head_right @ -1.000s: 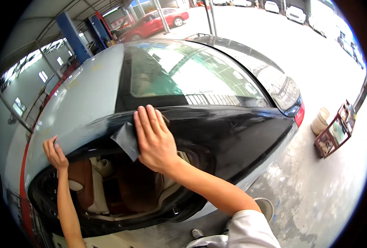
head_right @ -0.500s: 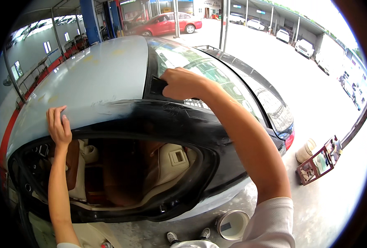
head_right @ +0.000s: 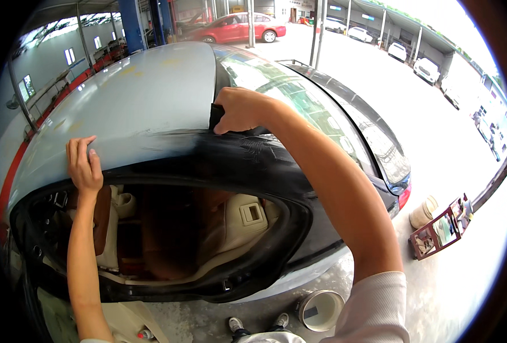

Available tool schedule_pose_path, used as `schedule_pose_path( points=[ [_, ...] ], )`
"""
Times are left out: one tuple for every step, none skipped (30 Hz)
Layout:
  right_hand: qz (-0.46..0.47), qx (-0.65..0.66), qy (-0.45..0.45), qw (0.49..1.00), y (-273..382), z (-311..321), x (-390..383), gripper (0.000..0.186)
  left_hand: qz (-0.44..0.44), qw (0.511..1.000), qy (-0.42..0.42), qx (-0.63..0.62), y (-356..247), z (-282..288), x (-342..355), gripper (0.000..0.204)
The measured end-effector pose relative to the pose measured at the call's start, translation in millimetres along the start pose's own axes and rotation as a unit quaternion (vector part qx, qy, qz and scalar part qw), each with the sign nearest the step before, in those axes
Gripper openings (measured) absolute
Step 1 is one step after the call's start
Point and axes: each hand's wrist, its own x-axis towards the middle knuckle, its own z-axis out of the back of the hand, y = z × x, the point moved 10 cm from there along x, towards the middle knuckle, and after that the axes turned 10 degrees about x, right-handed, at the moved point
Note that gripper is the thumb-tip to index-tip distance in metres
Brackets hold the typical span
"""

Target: The person sands the roof of a silver car using a sanding block and a cloth. They repeatedly wipe the surface, dip the sanding block into a bucket of water, and continue sanding different sections of the roof.

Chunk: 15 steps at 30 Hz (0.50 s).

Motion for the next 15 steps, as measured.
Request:
schedule_pose_path(
  points=[
    [0.027, -0.014, -0.007, 1.000, -4, -4, 5, 0.026, -0.004, 1.000, -0.001, 0.001, 1, 1, 2, 0.028],
    [0.052, -0.029, -0.014, 0.998, 0, -5, 5, 0.026, -0.006, 1.000, 0.000, -0.001, 1, 0, 2, 0.028],
    [0.020, -0.045, -0.003, 0.999, -7, -8, 1, 0.025, -0.002, 1.000, 0.009, -0.007, 2, -2, 2, 0.029],
    [0.028, -0.051, -0.011, 0.998, -9, -9, -2, 0.025, -0.012, 1.000, 0.011, 0.005, 3, 0, 2, 0.030],
    [0.029, -0.061, -0.022, 0.997, -18, -5, -11, 0.025, -0.022, 1.000, 0.009, 0.009, 2, 0, 5, 0.030],
    [0.022, -0.076, -0.032, 0.996, -33, 1, -23, 0.024, -0.030, 1.000, 0.008, 0.004, -1, -5, 4, 0.031],
    [-0.016, -0.093, -0.027, 0.995, -59, 3, -33, 0.023, -0.031, 0.999, 0.021, 0.017, 9, -13, 2, 0.032],
    [-0.029, -0.080, -0.036, 0.996, -82, 9, -52, 0.023, -0.030, 0.999, 0.031, 0.007, 9, -28, -3, 0.033],
    [-0.041, -0.065, -0.045, 0.996, -104, 13, -73, 0.023, -0.032, 0.999, 0.043, 0.005, 15, -39, -9, 0.034],
    [-0.049, -0.046, -0.050, 0.997, -124, 11, -91, 0.023, -0.037, 0.998, 0.059, 0.004, 20, -44, -16, 0.035],
    [-0.063, -0.030, -0.060, 0.996, -133, 10, -101, 0.022, -0.049, 0.997, 0.059, 0.015, 35, -34, -17, 0.035],
    [-0.064, -0.017, -0.066, 0.996, -155, 10, -111, 0.021, -0.057, 0.997, 0.054, 0.018, 48, -34, -21, 0.036],
    [-0.070, -0.032, -0.070, 0.995, -172, 11, -125, 0.021, -0.072, 0.995, 0.057, 0.035, 65, -38, -27, 0.037],
    [-0.071, -0.046, -0.075, 0.994, -188, 15, -141, 0.021, -0.089, 0.993, 0.058, 0.057, 78, -38, -32, 0.039],
    [-0.090, -0.037, -0.067, 0.993, -218, 16, -160, 0.021, -0.097, 0.991, 0.066, 0.058, 86, -46, -35, 0.039]
  ],
)
